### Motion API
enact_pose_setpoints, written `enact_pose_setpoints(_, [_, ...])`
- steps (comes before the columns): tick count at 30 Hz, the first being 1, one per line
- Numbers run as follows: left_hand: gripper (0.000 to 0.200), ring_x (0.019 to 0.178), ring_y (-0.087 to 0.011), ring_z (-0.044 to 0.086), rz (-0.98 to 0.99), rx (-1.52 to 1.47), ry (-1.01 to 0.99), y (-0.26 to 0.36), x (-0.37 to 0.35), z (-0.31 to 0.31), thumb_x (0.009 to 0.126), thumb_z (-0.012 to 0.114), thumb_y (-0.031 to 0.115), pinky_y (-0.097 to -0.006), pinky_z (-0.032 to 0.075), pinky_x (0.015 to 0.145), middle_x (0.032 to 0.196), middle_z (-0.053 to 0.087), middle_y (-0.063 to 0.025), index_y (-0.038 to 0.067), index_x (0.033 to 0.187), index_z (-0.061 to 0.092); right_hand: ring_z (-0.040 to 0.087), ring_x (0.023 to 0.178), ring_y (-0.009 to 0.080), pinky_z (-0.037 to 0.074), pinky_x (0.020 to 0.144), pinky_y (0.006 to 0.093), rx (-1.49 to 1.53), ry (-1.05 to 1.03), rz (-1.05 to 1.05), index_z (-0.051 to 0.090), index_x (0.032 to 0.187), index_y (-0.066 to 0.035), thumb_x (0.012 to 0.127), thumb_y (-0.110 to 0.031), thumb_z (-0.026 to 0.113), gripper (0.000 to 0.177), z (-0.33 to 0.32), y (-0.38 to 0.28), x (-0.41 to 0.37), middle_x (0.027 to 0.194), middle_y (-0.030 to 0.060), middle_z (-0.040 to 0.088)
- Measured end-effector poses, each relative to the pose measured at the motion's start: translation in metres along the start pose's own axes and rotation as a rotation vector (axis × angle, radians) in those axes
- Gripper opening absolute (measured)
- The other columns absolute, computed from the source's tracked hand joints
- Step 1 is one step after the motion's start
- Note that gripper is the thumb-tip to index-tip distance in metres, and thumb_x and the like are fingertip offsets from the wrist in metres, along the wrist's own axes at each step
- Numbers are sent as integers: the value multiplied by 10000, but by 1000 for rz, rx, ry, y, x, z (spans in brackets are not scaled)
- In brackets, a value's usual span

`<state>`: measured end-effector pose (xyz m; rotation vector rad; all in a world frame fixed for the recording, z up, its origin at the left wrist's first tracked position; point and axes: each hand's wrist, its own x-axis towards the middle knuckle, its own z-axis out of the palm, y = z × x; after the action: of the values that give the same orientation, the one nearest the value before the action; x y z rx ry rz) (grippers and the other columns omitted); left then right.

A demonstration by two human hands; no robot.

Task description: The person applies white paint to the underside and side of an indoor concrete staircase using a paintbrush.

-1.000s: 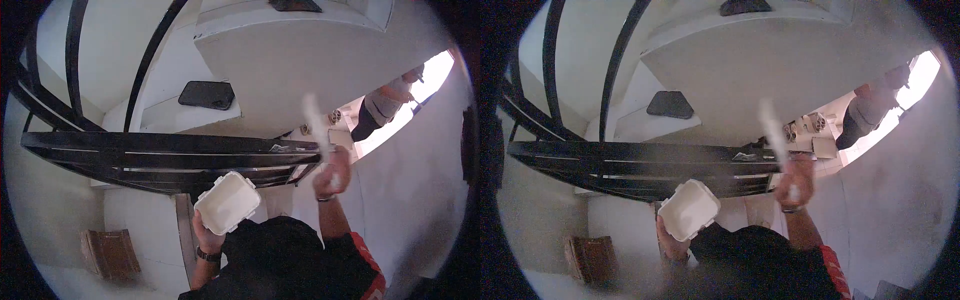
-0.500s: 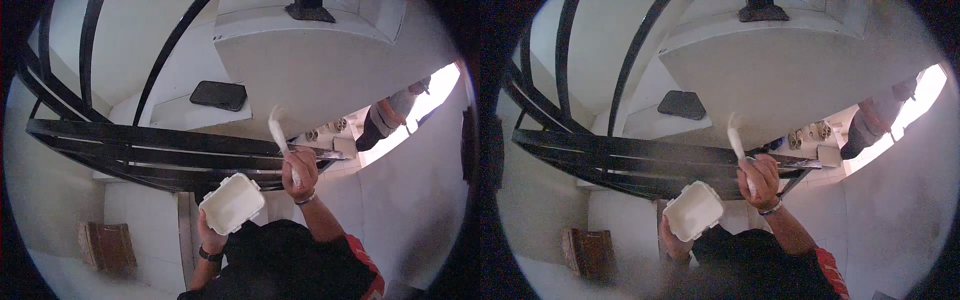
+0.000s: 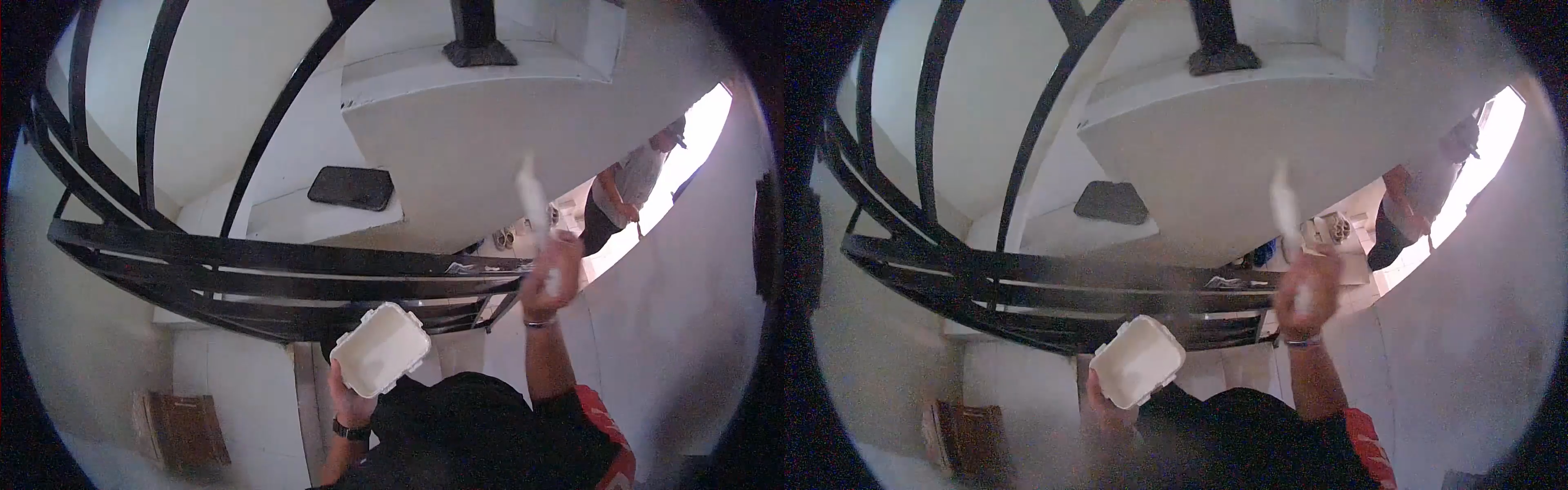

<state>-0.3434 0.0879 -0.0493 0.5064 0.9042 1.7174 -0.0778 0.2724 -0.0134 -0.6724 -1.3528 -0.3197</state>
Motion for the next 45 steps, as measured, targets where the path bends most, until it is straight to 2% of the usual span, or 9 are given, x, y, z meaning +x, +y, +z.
enact_pose_setpoints(4, [582, 1194, -313, 479, -85, -110, 42, 7, -6, 4, 928, 380, 466, -470, 421, 976, 1341, 454, -129, 59, 1344, 376, 601, 777, 319, 459, 808, 503, 28, -146, -31, 615, 932, -25, 753, -83, 646, 191, 39, -43, 19, 822, 121, 620])
enact_pose_setpoints(7, [580, 1193, -314, 480, 107, 78, 71, -1, 4, 3, 929, 366, 474, -460, 423, 977, 1342, 455, -119, 71, 1345, 378, 569, 746, 252, 447, 771, 429, 52, -761, 29, 634, 985, -83, 693, -129, 707, 304, 53, -80, 43, 788, 32, 596])
enact_pose_setpoints(12, [562, 1177, -362, 479, 45, 86, -21, 20, -6, 35, 917, 357, 497, -585, 469, 861, 1334, 452, -126, 126, 1337, 396, 588, 773, 221, 454, 839, 412, 353, -219, -89, 630, 1052, -77, 673, -115, 735, 395, 53, -87, 52, 793, 19, 590])
enact_pose_setpoints(17, [601, 1152, -403, 484, 14, 110, -65, 21, -7, 31, 892, 363, 544, -626, 498, 758, 1339, 434, -132, 142, 1339, 388, 575, 710, 224, 466, 783, 441, 161, 135, -69, 600, 898, -31, 768, -52, 646, 140, 17, -36, 75, 784, 76, 597])
enact_pose_setpoints(22, [601, 1156, -405, 479, -21, 53, -104, 18, -4, 24, 896, 349, 540, -622, 498, 759, 1342, 429, -139, 136, 1339, 386, 597, 797, 268, 415, 894, 463, -41, 100, 76, 627, 954, -85, 744, -110, 659, 213, 25, -20, 74, 862, 85, 628])
enact_pose_setpoints(26, [652, 1169, -413, 469, 60, 140, 35, 7, -1, 20, 876, 344, 583, -634, 477, 790, 1355, 417, -143, 133, 1346, 377, 554, 765, 235, 440, 819, 447, -24, -235, -46, 609, 995, -62, 716, -66, 700, 293, 58, -60, 72, 817, 65, 571])
enact_pose_setpoints(39, [676, 1166, -404, 481, -79, 48, -31, 13, 2, 5, 869, 357, 594, -630, 471, 801, 1363, 418, -139, 134, 1365, 353, 545, 799, 214, 432, 854, 384, 431, -295, -122, 612, 1040, -68, 719, -138, 744, 355, 72, -115, 75, 830, 40, 537])
enact_pose_setpoints(42, [649, 1165, -385, 485, 165, 639, -135, -6, 17, -35, 883, 378, 554, -603, 478, 819, 1347, 436, -143, 103, 1351, 368, 558, 830, 226, 444, 825, 380, 566, -437, -59, 602, 1099, -58, 730, -143, 747, 406, 31, -96, 65, 894, 55, 569])
enact_pose_setpoints(45, [633, 1198, -324, 471, -166, -170, 63, -23, 32, -65, 901, 393, 507, -481, 440, 953, 1327, 458, -152, 57, 1347, 371, 568, 857, 238, 452, 800, 379, 631, -714, 121, 591, 1139, -51, 738, -154, 748, 443, 3, -93, 29, 930, 70, 582])
